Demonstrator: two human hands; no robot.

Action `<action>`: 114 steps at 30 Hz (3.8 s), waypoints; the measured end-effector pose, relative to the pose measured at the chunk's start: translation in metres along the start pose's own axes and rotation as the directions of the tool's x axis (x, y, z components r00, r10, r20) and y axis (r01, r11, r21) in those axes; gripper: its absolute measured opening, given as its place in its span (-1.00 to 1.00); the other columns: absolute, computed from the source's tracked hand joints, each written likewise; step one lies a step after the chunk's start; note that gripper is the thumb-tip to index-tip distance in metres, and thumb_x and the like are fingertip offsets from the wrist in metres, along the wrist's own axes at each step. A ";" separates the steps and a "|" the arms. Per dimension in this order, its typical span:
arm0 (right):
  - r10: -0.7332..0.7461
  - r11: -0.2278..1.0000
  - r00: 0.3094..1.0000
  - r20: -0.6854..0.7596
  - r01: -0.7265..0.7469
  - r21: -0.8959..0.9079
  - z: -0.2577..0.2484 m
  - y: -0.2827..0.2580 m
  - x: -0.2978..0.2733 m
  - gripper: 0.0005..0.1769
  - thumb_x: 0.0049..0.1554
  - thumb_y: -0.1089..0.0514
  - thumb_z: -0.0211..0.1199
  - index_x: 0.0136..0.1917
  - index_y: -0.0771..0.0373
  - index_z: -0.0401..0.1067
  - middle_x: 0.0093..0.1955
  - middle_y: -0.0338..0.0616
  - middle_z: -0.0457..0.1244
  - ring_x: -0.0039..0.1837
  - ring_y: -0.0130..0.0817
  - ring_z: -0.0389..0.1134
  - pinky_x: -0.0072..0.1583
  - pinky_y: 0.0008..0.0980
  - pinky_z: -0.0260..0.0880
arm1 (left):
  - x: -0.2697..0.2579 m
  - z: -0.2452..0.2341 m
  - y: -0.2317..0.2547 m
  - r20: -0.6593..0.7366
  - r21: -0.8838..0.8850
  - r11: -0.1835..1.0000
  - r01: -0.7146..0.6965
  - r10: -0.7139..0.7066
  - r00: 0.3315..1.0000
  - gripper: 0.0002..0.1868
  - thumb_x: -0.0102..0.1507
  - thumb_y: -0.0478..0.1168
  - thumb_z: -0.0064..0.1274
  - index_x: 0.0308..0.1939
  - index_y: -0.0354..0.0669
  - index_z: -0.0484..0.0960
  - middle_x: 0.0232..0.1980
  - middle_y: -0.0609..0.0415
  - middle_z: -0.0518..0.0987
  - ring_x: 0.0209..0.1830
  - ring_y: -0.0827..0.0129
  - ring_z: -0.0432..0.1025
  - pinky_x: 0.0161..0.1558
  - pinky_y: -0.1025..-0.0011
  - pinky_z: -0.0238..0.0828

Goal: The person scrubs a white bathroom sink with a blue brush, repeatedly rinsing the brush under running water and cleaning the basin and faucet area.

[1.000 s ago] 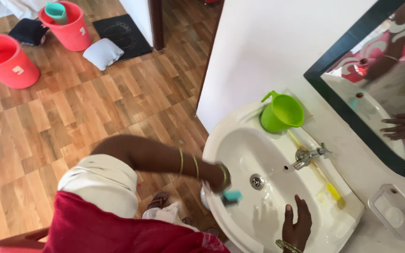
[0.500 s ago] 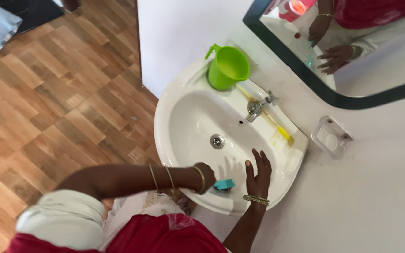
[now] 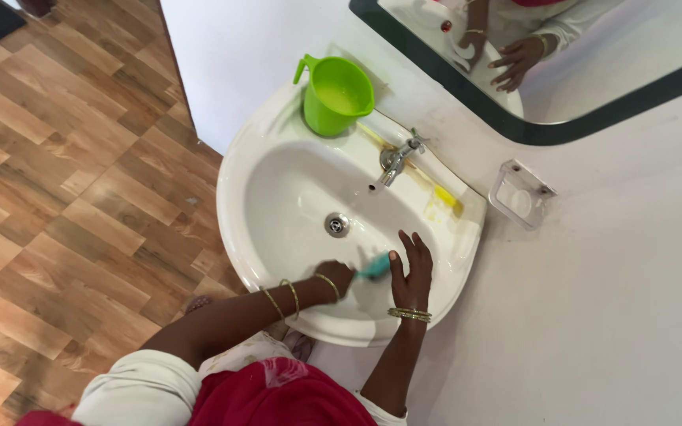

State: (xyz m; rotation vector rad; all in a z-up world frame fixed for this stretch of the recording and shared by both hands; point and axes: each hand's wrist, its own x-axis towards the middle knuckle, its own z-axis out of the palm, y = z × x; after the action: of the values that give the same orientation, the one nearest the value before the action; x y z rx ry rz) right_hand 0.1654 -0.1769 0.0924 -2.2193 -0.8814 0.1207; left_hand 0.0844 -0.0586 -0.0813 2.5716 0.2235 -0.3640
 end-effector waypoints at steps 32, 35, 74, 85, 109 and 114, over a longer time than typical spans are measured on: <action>0.249 0.858 0.962 0.115 -0.164 -0.488 0.145 0.079 0.046 -0.10 0.19 -0.56 -0.12 0.68 -0.35 -0.22 0.76 -0.06 -0.42 0.71 0.18 -0.47 0.46 0.55 -0.39 | 0.005 -0.002 -0.018 0.165 0.298 0.947 0.121 -0.176 0.970 -0.74 0.24 -0.18 0.15 -0.02 -0.13 0.75 0.01 -0.08 0.68 0.04 0.16 0.58 0.03 0.26 0.51; 0.280 0.843 0.957 0.072 -0.210 -0.495 0.139 0.081 0.031 -0.11 0.19 -0.55 -0.11 0.68 -0.36 -0.20 0.77 -0.07 -0.41 0.72 0.16 -0.46 0.47 0.53 -0.37 | 0.001 -0.026 -0.060 0.000 0.352 0.873 0.338 -0.361 0.933 -0.77 0.25 -0.19 0.15 -0.05 -0.13 0.75 -0.03 -0.06 0.68 0.00 0.18 0.58 0.01 0.24 0.51; 0.455 0.745 0.883 -0.112 -0.447 -0.496 0.112 0.056 -0.033 -0.14 0.14 -0.48 0.08 0.62 -0.36 -0.03 0.75 -0.07 -0.35 0.71 0.11 -0.45 0.48 0.49 -0.33 | -0.003 -0.128 -0.127 0.192 0.739 0.658 0.148 -0.416 0.889 -0.77 0.04 -0.04 0.33 -0.43 -0.08 0.71 -0.40 0.16 0.65 -0.41 0.36 0.55 -0.44 0.32 0.39; 0.384 0.835 0.910 -0.158 -0.415 -0.363 0.093 0.040 -0.034 -0.16 0.12 -0.44 0.18 0.59 -0.33 0.06 0.74 -0.03 -0.31 0.71 0.12 -0.42 0.47 0.48 -0.31 | -0.030 -0.059 -0.068 0.166 0.594 0.804 -0.006 -0.116 0.979 -0.75 0.14 -0.12 0.25 -0.14 -0.09 0.74 -0.17 -0.02 0.70 -0.19 0.17 0.62 -0.24 0.19 0.55; 0.248 0.913 0.961 -0.120 -0.274 -0.302 0.069 0.085 0.005 -0.19 0.14 -0.44 0.15 0.59 -0.32 0.13 0.72 0.01 -0.18 0.70 0.17 -0.29 0.48 0.44 -0.27 | 0.014 -0.064 -0.113 0.021 0.489 0.829 0.272 -0.323 0.946 -0.81 0.19 -0.22 0.20 -0.12 -0.03 0.76 -0.18 0.08 0.71 -0.19 0.28 0.61 -0.29 0.32 0.52; 0.220 0.937 0.973 -0.076 -0.232 -0.260 0.068 0.092 0.020 -0.21 0.14 -0.43 0.16 0.57 -0.30 0.16 0.70 0.04 -0.16 0.68 0.17 -0.28 0.45 0.48 -0.27 | 0.003 -0.023 -0.017 0.156 0.362 0.926 -0.109 0.056 0.986 -0.80 0.22 -0.26 0.07 -0.18 -0.14 0.77 -0.16 -0.10 0.70 -0.10 0.10 0.60 -0.07 0.19 0.53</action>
State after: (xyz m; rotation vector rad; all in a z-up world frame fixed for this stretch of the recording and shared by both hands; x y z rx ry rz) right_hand 0.2094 -0.1687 -0.0144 -2.5628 -0.6441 0.0609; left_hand 0.0887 -0.0321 -0.0714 2.8954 -0.0100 -0.6070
